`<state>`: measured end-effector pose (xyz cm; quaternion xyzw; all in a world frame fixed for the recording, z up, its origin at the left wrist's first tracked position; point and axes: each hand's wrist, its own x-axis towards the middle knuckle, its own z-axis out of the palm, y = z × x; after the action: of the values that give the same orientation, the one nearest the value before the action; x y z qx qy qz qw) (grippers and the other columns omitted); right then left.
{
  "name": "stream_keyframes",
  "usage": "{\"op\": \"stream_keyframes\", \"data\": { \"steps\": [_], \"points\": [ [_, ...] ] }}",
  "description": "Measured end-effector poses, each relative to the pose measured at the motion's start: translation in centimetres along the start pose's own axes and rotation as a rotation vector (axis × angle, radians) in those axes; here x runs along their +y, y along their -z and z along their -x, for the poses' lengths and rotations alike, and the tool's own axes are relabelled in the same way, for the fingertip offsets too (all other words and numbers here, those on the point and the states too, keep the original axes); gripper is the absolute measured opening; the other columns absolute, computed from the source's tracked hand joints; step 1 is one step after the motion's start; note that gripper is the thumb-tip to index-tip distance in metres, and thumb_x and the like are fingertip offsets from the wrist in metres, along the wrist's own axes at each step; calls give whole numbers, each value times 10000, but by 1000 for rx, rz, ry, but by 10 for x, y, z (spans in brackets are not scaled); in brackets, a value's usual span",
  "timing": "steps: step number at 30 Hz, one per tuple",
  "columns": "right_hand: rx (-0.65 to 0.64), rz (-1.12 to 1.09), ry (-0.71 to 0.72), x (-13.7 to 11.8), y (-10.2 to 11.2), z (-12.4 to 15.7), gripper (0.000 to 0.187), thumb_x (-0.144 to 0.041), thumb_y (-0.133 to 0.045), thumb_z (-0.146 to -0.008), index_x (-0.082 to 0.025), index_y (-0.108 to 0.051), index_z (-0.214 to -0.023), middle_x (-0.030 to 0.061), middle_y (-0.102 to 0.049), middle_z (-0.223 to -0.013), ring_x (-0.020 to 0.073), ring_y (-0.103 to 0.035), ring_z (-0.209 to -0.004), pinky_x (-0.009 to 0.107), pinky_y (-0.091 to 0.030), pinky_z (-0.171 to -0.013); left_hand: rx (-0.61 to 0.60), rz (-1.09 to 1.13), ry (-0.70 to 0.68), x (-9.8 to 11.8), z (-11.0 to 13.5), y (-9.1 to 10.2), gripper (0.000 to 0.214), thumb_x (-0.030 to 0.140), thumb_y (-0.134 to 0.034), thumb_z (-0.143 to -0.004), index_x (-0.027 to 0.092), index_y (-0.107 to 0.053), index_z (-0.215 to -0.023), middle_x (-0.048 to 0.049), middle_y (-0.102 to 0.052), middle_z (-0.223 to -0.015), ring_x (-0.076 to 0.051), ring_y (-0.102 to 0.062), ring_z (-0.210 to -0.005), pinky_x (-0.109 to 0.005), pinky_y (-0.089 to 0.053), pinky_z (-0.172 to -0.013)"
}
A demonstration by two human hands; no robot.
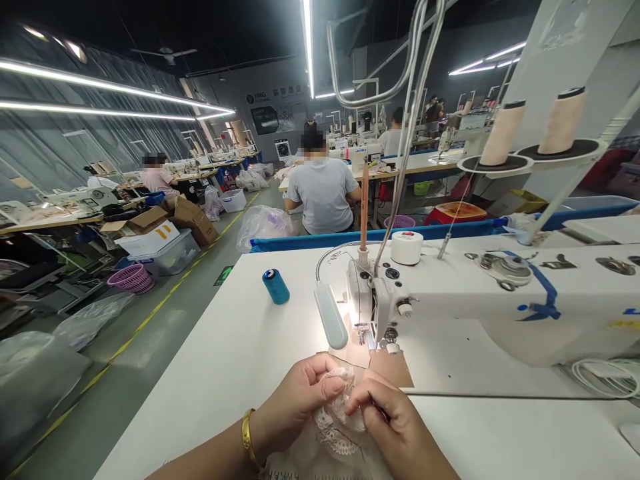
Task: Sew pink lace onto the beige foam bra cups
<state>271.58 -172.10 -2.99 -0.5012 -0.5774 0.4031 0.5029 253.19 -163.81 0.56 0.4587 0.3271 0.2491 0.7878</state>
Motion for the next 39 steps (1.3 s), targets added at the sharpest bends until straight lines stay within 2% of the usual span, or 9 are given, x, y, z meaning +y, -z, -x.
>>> {"op": "stream_keyframes", "data": {
  "steps": [6, 11, 16, 18, 22, 24, 28, 34, 39],
  "points": [
    [-139, 17, 332, -2, -1, -2, 431, -508, -429, -1083, -247, -570, -770, -3, -484, -762, 180, -523, -709, 284, -398, -644, 128, -52, -75, -4, 2, -8, 431, 471, -889, -684, 154, -601, -636, 10, -533, -743, -132, -460, -716, -265, -363, -681],
    [-117, 33, 425, 5, -16, 0, 425, -490, -400, -1082, -245, -513, -753, -4, -392, -766, 198, -481, -734, 313, -327, -650, 158, 62, -6, -10, 0, -9, 384, 420, -862, -681, 163, -580, -643, 32, -486, -721, -119, -424, -677, -259, -338, -644],
    [-66, 65, 278, 13, 0, 0, 426, -458, -383, -1097, -250, -609, -802, 40, -493, -952, 195, -508, -786, 319, -382, -697, 146, 89, 32, -9, -2, -5, 475, 510, -884, -663, 175, -555, -736, 26, -538, -713, -132, -462, -688, -267, -367, -674],
    [-128, -50, 176, 14, 10, -1, 407, -481, -422, -1086, -251, -606, -806, 47, -550, -971, 202, -526, -812, 325, -408, -744, 139, 63, 16, -7, -2, -5, 490, 535, -872, -674, 174, -557, -777, 29, -542, -706, -128, -456, -677, -265, -359, -667],
    [-286, -373, -212, 5, 17, -1, 360, -577, -530, -1005, -249, -571, -861, -23, -534, -669, 184, -467, -670, 320, -368, -706, 155, -37, -10, -3, 0, -7, 379, 468, -800, -741, 171, -596, -857, 32, -548, -728, -132, -464, -693, -259, -366, -670],
    [-308, -298, -345, -3, 15, -3, 432, -664, -581, -949, -237, -578, -886, -59, -460, -614, 158, -399, -623, 303, -326, -668, 171, -84, -22, -1, 0, -7, 316, 434, -751, -775, 173, -614, -887, 32, -549, -740, -134, -464, -701, -258, -373, -672],
    [-291, 8, -367, -17, 10, -9, 517, -729, -519, -967, -232, -635, -884, -23, -539, -759, 178, -479, -729, 293, -359, -685, 171, -184, -67, 0, 2, -7, 311, 446, -727, -813, 161, -651, -909, 12, -577, -775, -143, -483, -732, -260, -395, -694],
    [-276, -62, -310, -25, 12, -5, 405, -617, -524, -998, -289, -753, -1059, 42, -729, -1071, 299, -634, -1092, 385, -464, -999, 37, -152, -127, 2, 3, -5, 294, 419, -771, -813, 149, -695, -902, -26, -650, -772, -175, -573, -774, -298, -459, -771],
    [-183, -68, -345, -30, 11, -1, 351, -555, -571, -969, -297, -803, -1022, 36, -754, -1010, 303, -653, -1097, 375, -484, -999, 104, -268, -116, 1, 5, -1, 101, 257, -696, -750, 166, -667, -783, -5, -596, -784, -146, -517, -748, -254, -403, -690]
  ]
}}
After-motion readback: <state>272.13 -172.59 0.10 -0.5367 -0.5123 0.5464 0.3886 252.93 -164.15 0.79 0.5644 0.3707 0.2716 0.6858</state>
